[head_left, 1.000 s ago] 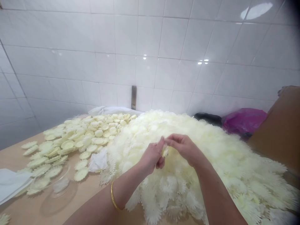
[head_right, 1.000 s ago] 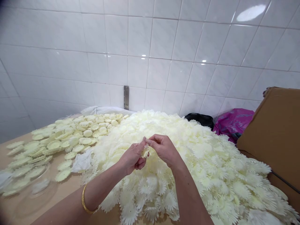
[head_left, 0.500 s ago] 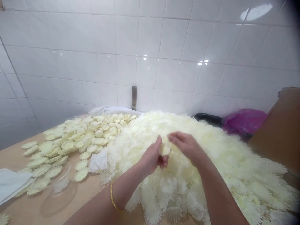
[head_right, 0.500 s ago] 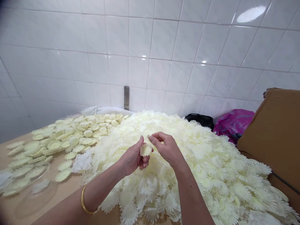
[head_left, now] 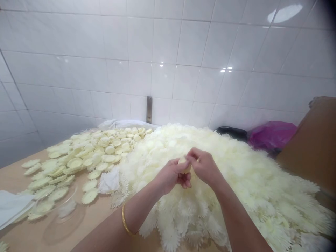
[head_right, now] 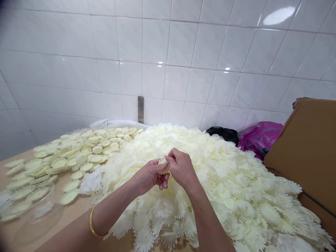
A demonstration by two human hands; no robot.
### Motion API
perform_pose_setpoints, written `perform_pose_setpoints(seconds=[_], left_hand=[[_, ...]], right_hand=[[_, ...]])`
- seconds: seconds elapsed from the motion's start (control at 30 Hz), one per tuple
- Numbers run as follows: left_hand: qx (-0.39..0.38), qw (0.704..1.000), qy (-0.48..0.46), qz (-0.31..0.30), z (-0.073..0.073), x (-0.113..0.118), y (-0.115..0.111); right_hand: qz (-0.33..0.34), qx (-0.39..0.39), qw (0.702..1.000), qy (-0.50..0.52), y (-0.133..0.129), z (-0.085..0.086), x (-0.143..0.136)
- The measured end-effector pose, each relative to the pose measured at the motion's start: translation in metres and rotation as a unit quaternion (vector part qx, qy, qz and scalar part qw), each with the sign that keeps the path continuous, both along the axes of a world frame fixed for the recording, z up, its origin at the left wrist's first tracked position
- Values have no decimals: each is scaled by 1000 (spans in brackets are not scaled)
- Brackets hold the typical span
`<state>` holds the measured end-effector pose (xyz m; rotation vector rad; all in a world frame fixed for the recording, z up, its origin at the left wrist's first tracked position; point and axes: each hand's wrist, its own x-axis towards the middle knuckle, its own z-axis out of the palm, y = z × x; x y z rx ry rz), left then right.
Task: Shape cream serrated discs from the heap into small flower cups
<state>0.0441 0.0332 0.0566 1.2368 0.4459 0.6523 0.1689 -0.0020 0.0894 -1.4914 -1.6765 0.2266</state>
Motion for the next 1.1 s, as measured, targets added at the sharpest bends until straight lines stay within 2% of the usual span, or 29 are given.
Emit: perform_pose_setpoints(seconds=[0.23,0.4,0.63,0.73,0.8,0.9,0.97,1.1], left_hand=[[4,1000,-4,5,6,-1,-1],[22,998,44,37,9,-3,-1],[51,987,124,84,8,-2,1],[70,986,145,47,11,-6,0],[75,983,162,31,13,-9,-2],[65,982,173,43,14,-10,-5],[49,984,167,47,15,-8,-6],[33,986,157,46,17,-6,-7]], right_hand=[[-86,50,995,-4,-5,0,-18],[-142,88,983,-81,-1,-5,-25],[-202,129,951,-196,5,-16,-33],[-233,118,945,-196,6,-13,-16],[-288,98,939,-162,5,-7,6],[-356,88,923,-116,1,2,34],[-349,94,924,-126,0,4,43],[-326,94,929,-150,0,2,41]])
